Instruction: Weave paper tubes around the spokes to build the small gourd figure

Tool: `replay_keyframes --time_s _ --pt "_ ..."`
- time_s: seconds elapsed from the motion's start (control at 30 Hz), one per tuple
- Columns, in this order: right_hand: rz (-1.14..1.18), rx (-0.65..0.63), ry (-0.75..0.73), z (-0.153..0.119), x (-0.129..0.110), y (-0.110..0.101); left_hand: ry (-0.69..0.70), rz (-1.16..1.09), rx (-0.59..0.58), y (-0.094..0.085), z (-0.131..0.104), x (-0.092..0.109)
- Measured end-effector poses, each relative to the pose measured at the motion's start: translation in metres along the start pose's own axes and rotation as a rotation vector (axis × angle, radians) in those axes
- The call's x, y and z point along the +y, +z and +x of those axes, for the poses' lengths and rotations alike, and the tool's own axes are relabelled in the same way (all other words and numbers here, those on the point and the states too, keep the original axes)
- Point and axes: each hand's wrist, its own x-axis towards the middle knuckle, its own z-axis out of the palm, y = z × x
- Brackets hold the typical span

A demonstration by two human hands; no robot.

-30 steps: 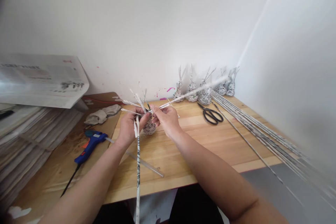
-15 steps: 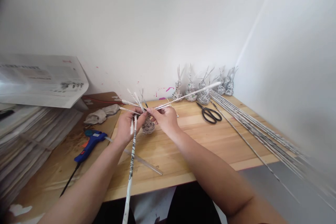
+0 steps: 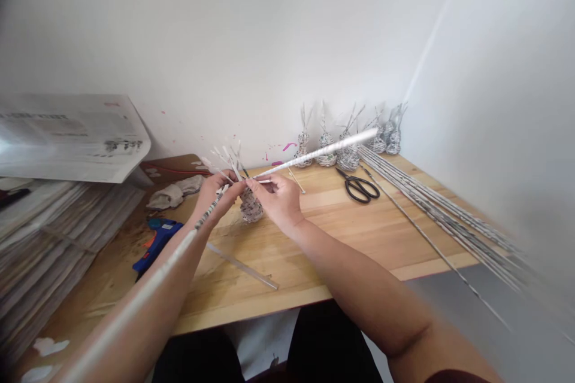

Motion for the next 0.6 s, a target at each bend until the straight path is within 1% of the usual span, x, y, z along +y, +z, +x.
replay_keyframes --time_s 0.07,0.1,0.2,0.27,0.37,0.43,0.53,0.6 --pt "-0.033 -0.028 -0.114 0.000 0.002 -0.001 -0.010 -0.026 -0.098 -0.003 0.008 -0.007" --pt "-0.086 -0.048 -0.176 0.001 0.004 -0.003 0.000 -0.039 -0.130 -0.003 0.012 -0.011" --pt "-0.338 -0.088 -0.342 0.004 0.007 -0.008 0.006 -0.091 -0.227 -0.004 0.021 -0.018" --pt "-0.496 -0.105 -0.417 0.006 0.008 -0.013 0.024 -0.100 -0.278 -0.005 0.023 -0.017" --pt "-0.636 -0.105 -0.479 0.009 0.006 -0.018 0.090 -0.081 -0.305 -0.008 0.020 -0.010" --pt "-0.672 -0.092 -0.528 0.010 0.003 -0.019 0.122 -0.064 -0.307 -0.010 0.016 -0.005" --pt "-0.633 -0.081 -0.604 0.012 0.001 -0.019 0.125 -0.052 -0.310 -0.014 0.011 -0.001" --pt "-0.594 -0.086 -0.594 0.013 -0.001 -0.017 0.105 -0.083 -0.341 -0.015 0.010 -0.003"
